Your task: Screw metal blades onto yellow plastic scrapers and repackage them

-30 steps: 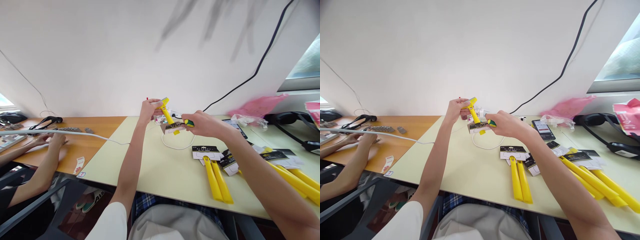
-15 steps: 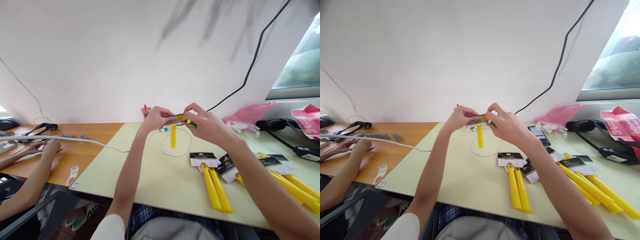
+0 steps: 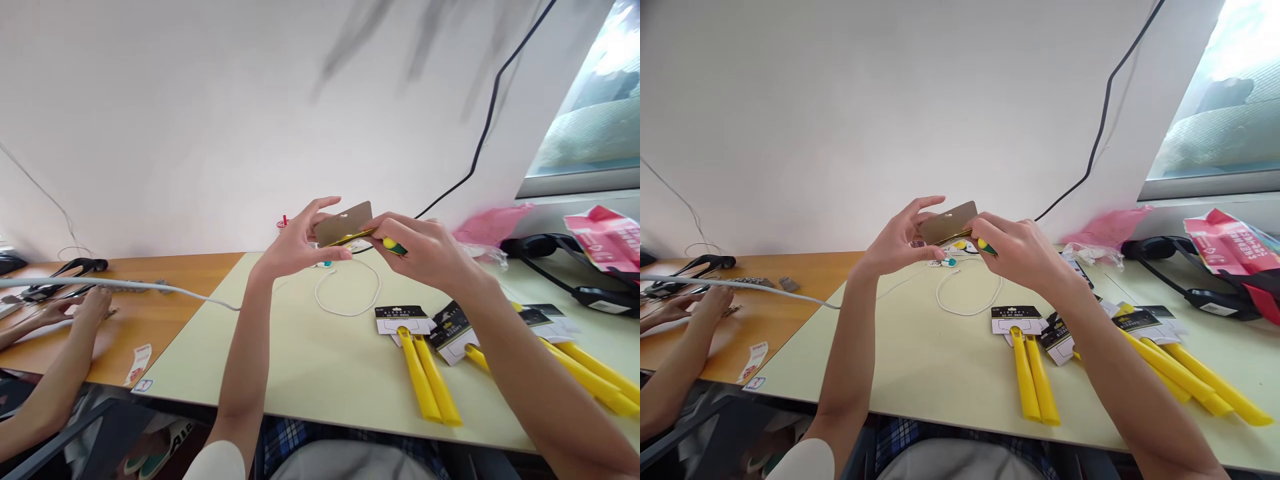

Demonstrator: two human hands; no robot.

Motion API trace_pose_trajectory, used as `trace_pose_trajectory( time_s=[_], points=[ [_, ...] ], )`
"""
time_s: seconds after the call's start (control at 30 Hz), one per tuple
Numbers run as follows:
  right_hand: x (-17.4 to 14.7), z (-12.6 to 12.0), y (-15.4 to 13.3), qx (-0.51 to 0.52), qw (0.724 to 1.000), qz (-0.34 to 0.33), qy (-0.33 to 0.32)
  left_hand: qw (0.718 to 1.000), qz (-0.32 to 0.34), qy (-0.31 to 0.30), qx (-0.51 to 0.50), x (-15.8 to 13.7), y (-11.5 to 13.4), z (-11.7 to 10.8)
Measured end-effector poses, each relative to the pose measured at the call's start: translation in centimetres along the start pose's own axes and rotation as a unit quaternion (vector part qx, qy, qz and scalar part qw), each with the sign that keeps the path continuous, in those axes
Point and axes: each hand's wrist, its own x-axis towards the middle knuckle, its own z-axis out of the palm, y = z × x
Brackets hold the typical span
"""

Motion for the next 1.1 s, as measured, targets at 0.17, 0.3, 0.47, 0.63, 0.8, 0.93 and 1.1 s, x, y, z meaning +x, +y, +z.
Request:
trace_pose_trajectory(
  time_s=[0.17, 0.3, 0.47, 0.63, 0.8, 0.93, 1.1],
  points=[
    [0.1, -0.9, -0.3, 0.033, 0.999, 0.023, -0.021, 1.000, 0.006, 0.011, 0.007, -0.8, 1.2, 0.4],
    [0.3, -0.9, 0.2, 0.051, 0.998, 0.023, 0.008, 0.999, -0.013, 0.051, 0.000, -0.4, 0.8, 0.9],
    [0.0, -1.0, 1.8, 0.012, 0.998, 0.066, -0.008, 0.998, -0.044, 0.035, -0.037, 1.4, -2.7, 1.6],
    [-2.5, -2.5, 5.2, -0.038, 0.988, 0.142, -0.046, 0.970, -0.177, 0.029, -0.162, 0.5, -10.4, 5.1],
    [-8.2, -4.0, 11.0, -0.138, 0.938, 0.294, -0.125, 0.906, -0.336, 0.013, -0.257, -3.8, -17.3, 10.3],
    [-15.5, -5.5, 17.2, -0.149, 0.877, 0.407, -0.206, 0.945, -0.307, -0.009, -0.113, -6.6, -19.3, 12.6],
    [-25.2, -7.5, 21.4, -0.131, 0.791, 0.535, -0.266, 0.985, -0.031, -0.099, 0.141, -9.4, -17.4, 15.4]
  ],
)
